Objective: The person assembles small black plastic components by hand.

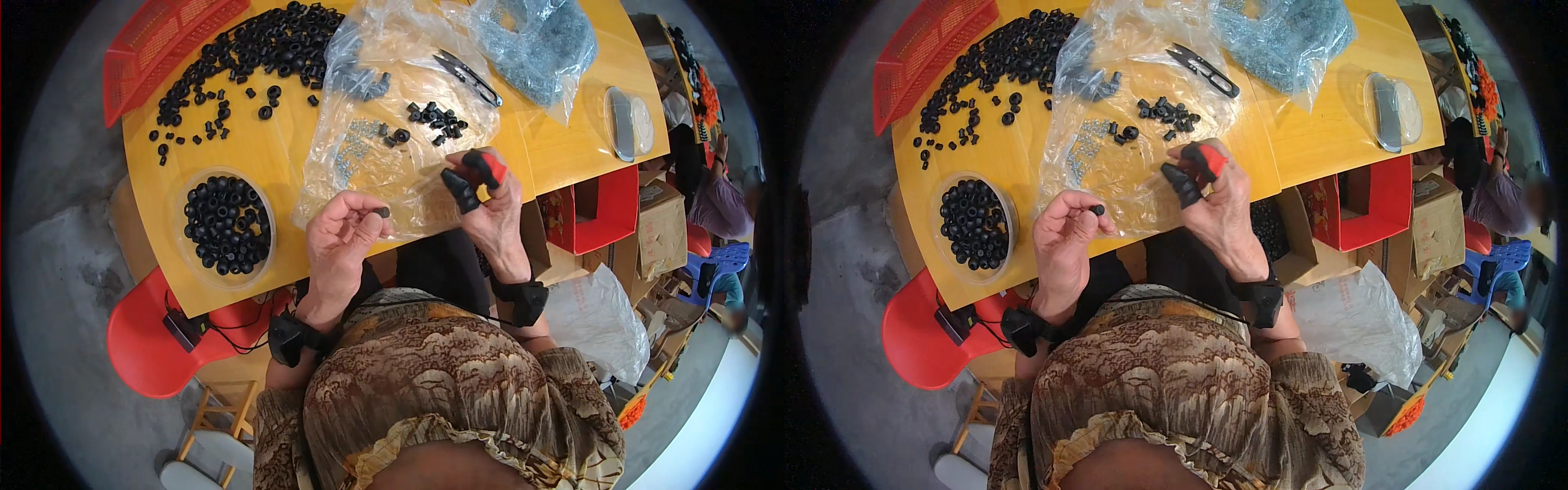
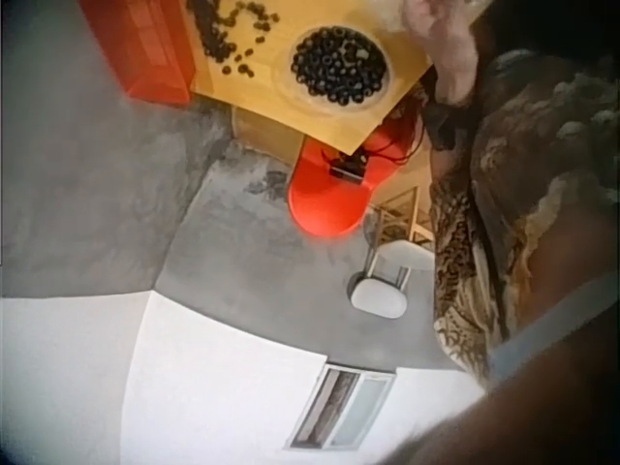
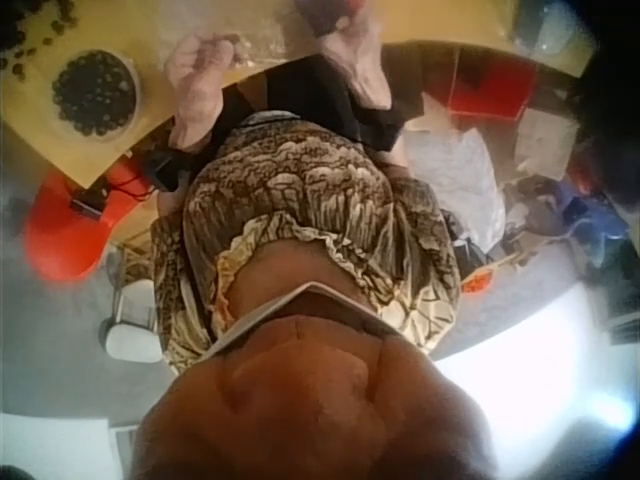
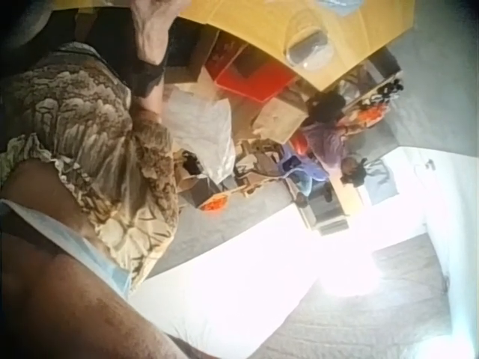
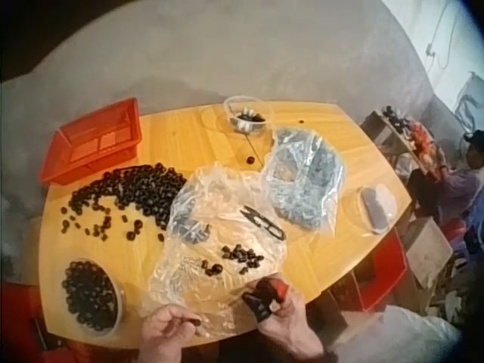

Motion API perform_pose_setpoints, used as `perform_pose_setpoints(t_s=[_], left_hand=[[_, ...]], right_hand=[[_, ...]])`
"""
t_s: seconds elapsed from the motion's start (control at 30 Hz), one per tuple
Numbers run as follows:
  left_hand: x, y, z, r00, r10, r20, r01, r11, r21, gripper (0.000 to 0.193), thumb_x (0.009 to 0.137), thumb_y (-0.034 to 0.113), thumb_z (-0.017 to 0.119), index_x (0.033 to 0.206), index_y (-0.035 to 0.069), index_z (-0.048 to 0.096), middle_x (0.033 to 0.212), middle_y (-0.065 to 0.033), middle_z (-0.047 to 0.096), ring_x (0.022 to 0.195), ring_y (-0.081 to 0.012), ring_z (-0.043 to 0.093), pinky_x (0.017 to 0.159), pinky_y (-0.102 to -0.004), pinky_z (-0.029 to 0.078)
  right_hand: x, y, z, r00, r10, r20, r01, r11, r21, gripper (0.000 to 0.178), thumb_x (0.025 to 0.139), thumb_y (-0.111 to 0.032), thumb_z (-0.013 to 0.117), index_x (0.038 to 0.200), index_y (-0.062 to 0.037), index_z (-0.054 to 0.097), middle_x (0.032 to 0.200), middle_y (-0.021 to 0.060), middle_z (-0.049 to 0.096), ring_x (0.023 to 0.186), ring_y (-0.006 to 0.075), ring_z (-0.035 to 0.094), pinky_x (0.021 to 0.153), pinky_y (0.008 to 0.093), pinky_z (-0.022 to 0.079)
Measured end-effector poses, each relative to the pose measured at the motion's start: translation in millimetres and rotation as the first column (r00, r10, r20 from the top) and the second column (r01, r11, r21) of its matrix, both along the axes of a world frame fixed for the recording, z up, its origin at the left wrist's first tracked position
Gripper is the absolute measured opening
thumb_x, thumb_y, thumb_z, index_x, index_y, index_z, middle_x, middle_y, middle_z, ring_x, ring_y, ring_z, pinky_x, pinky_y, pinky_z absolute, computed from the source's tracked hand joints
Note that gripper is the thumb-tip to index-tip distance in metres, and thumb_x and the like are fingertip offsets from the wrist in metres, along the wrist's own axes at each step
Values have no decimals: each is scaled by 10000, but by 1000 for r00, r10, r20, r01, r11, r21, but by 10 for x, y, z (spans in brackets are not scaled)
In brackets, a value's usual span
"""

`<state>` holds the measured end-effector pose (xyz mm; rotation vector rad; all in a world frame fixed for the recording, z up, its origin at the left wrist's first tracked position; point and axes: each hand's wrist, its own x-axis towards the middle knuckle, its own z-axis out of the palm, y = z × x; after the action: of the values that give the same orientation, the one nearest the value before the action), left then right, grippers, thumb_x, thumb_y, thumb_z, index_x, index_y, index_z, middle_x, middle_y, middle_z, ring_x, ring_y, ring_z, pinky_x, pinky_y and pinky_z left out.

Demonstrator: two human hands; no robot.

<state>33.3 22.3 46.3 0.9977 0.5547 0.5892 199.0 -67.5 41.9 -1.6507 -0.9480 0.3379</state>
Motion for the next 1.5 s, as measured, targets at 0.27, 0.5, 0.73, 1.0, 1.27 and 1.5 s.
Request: perform_pose_setpoints(t_s=[0.27, 0.5, 0.73, 1.0, 1.27, 1.5], left_hand=[[-119, 15, -24, 995, -53, -90, 57, 997, 47, 111, 872, 77, 507, 928, -16, 531, 706, -22, 554, 623, -64, 511, 581, -191, 427], [-62, 20, 17, 996, -56, -66, 60, 996, 70, 122, 874, 66, 482, 952, -22, 514, 719, -53, 571, 631, -90, 546, 577, -202, 452], [-100, 62, -28, 994, 8, 113, 19, 971, -237, 105, 878, 61, 474, 939, -18, 511, 740, -93, 595, 633, -130, 583, 571, -221, 471], [-50, 68, -54, 999, 13, 43, -9, 996, -90, 97, 876, 81, 500, 894, -12, 520, 721, -72, 592, 620, -104, 571, 542, -201, 459], [82, 136, -45, 968, -24, -249, 74, 979, 192, 93, 833, 14, 517, 916, -13, 548, 734, -13, 565, 609, -45, 529, 525, -168, 432], [19, 84, -73, 974, 18, -225, 34, 974, 226, 101, 826, -12, 503, 919, -29, 538, 749, -26, 571, 606, -50, 520, 521, -179, 434]], right_hand=[[-42, 30, 2, 961, -18, 276, 82, 972, -220, 191, 730, 16, 617, 917, -20, 602, 811, 88, 551, 717, 201, 594, 592, 261, 440], [-84, 162, -38, 866, -8, 499, 134, 967, -217, 294, 562, 63, 561, 847, -2, 585, 886, 131, 551, 667, 342, 566, 564, 367, 460], [-68, 142, -80, 892, -4, 451, 101, 976, -191, 226, 604, 40, 585, 824, -7, 580, 883, 135, 551, 684, 342, 572, 561, 373, 460], [38, 111, -162, 947, -29, 321, 82, 985, -153, 174, 670, 19, 605, 839, -12, 577, 887, 126, 559, 696, 329, 579, 574, 349, 456], [-12, 210, 80, 955, -1, 296, 74, 969, -237, 216, 717, -19, 652, 925, -17, 595, 855, 106, 566, 722, 203, 597, 623, 262, 461], [-170, 399, 84, 838, 216, 501, -113, 967, -227, 339, 566, 49, 594, 900, -9, 580, 894, 133, 530, 728, 314, 565, 616, 362, 459]])
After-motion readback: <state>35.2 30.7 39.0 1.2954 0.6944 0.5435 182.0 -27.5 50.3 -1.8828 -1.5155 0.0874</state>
